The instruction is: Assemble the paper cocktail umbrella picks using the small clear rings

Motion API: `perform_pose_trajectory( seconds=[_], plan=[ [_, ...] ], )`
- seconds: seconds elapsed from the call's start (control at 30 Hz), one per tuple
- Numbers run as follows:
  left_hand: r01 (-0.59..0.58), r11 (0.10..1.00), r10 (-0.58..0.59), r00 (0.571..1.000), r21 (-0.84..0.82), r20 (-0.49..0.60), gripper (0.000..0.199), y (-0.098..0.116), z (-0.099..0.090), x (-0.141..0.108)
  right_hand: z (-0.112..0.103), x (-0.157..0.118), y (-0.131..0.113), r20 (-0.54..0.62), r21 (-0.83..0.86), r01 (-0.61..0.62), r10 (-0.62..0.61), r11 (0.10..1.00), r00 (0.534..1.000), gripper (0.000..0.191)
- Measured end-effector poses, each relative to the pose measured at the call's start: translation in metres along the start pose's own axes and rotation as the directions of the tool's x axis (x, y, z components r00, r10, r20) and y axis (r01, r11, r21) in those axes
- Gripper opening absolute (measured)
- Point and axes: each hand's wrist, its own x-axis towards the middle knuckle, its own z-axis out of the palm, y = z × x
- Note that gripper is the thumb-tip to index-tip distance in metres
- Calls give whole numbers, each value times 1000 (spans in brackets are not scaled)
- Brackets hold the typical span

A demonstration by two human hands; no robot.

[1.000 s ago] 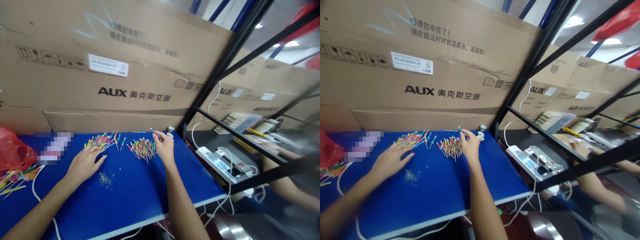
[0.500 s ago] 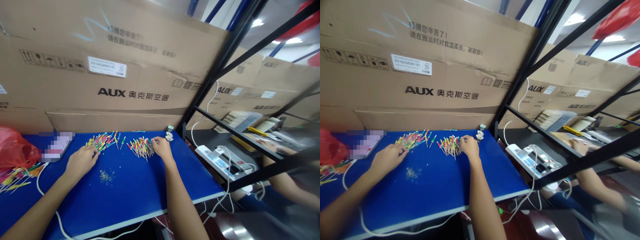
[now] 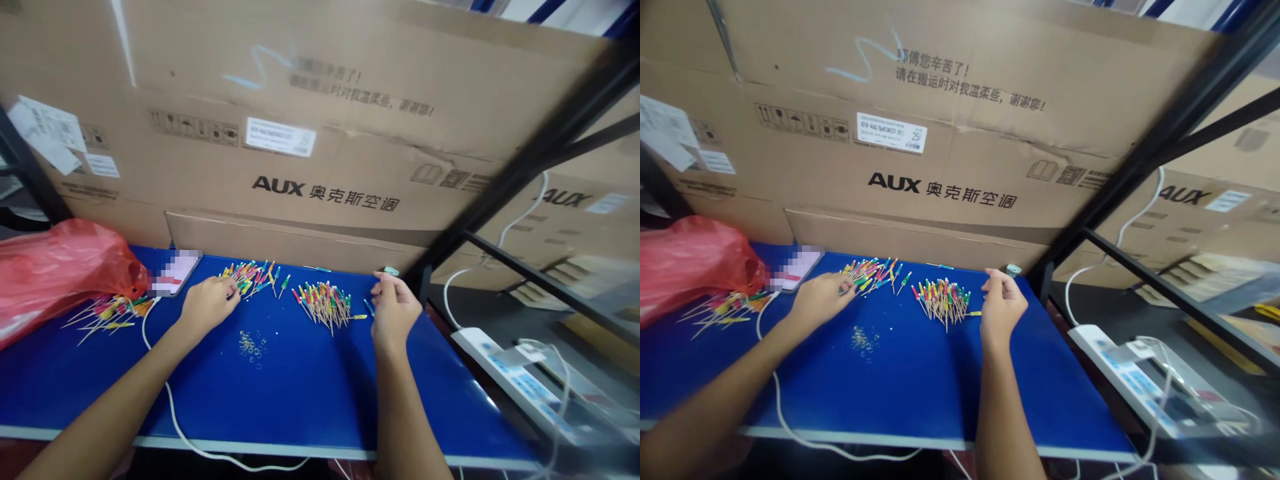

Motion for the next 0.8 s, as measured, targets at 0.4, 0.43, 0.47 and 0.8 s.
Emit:
perform_pose_trajectory(
  seconds=[0.4,0.43,0.47,0.8],
  plan=[
    [105,407,-46,994,-907,95,26,43,25,-17,66,-95,-39,746,86,-307,143,948,651,27],
    [113,389,-27,993,-914,112,26,46,26,-19,68,-100,-39,770,81,-290,125,954,625,25],
    [117,371,-7,992,-921,124,25,49,26,-21,69,-103,-39,778,76,-278,118,957,617,24],
    [114,451,110,977,-885,181,21,55,18,-28,64,-99,-35,765,79,-210,76,974,640,21]
  ],
)
